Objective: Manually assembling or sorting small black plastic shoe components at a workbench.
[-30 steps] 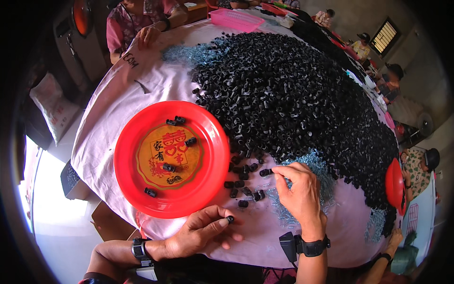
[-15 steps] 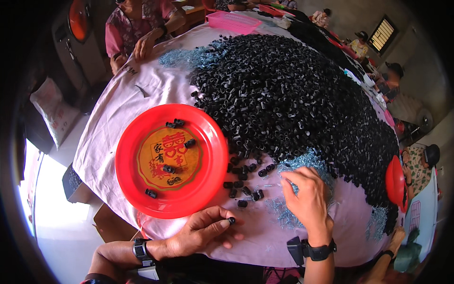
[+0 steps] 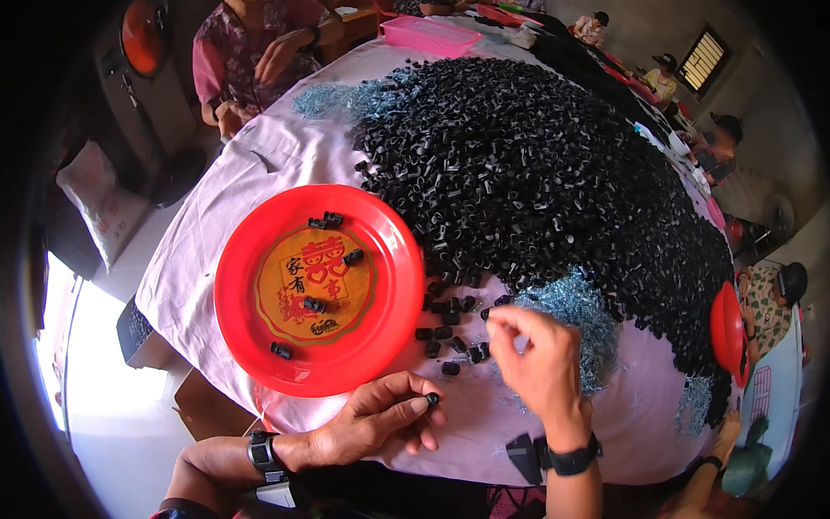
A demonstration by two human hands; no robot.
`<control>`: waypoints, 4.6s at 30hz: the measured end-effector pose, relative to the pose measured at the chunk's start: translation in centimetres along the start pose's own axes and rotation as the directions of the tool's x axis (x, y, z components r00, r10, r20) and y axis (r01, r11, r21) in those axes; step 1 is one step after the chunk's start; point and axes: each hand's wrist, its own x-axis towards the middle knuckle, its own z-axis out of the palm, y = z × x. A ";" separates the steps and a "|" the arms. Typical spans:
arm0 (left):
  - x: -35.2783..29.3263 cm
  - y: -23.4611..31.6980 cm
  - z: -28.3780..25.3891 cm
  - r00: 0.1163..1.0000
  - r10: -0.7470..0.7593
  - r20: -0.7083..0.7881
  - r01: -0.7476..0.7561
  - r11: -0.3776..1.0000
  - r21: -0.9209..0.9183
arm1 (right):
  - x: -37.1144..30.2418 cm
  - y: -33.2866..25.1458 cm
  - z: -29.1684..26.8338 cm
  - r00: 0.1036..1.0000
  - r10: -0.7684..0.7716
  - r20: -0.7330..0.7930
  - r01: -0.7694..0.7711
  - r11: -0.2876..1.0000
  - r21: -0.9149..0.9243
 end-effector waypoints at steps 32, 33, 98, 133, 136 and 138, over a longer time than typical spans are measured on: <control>0.0 0.7 0.3 0.999 -0.026 0.045 0.023 0.998 0.065 | -7.4 -4.5 -0.1 0.990 -0.134 0.049 0.130 0.988 0.084; 0.0 0.6 0.3 0.999 -0.017 0.046 0.014 0.997 0.079 | -7.4 -4.5 0.1 0.990 -0.134 0.037 0.131 0.988 0.077; -0.1 -0.4 1.7 0.992 0.122 -0.008 -0.103 0.874 0.475 | -7.4 -4.8 -1.3 0.953 -0.273 0.128 0.277 0.961 -0.015; 0.3 0.3 1.7 0.997 0.076 -0.021 -0.067 0.959 0.277 | -8.3 -5.7 0.3 0.924 -0.371 0.094 0.383 0.894 -0.233; 0.3 -0.1 1.6 0.998 0.065 -0.005 -0.063 0.983 0.170 | -8.0 -5.8 0.4 0.943 -0.326 0.074 0.334 0.924 -0.185; 0.3 -0.3 1.8 0.999 0.050 0.008 -0.050 0.998 0.049 | -7.8 -5.6 0.5 0.950 -0.307 0.063 0.313 0.936 -0.158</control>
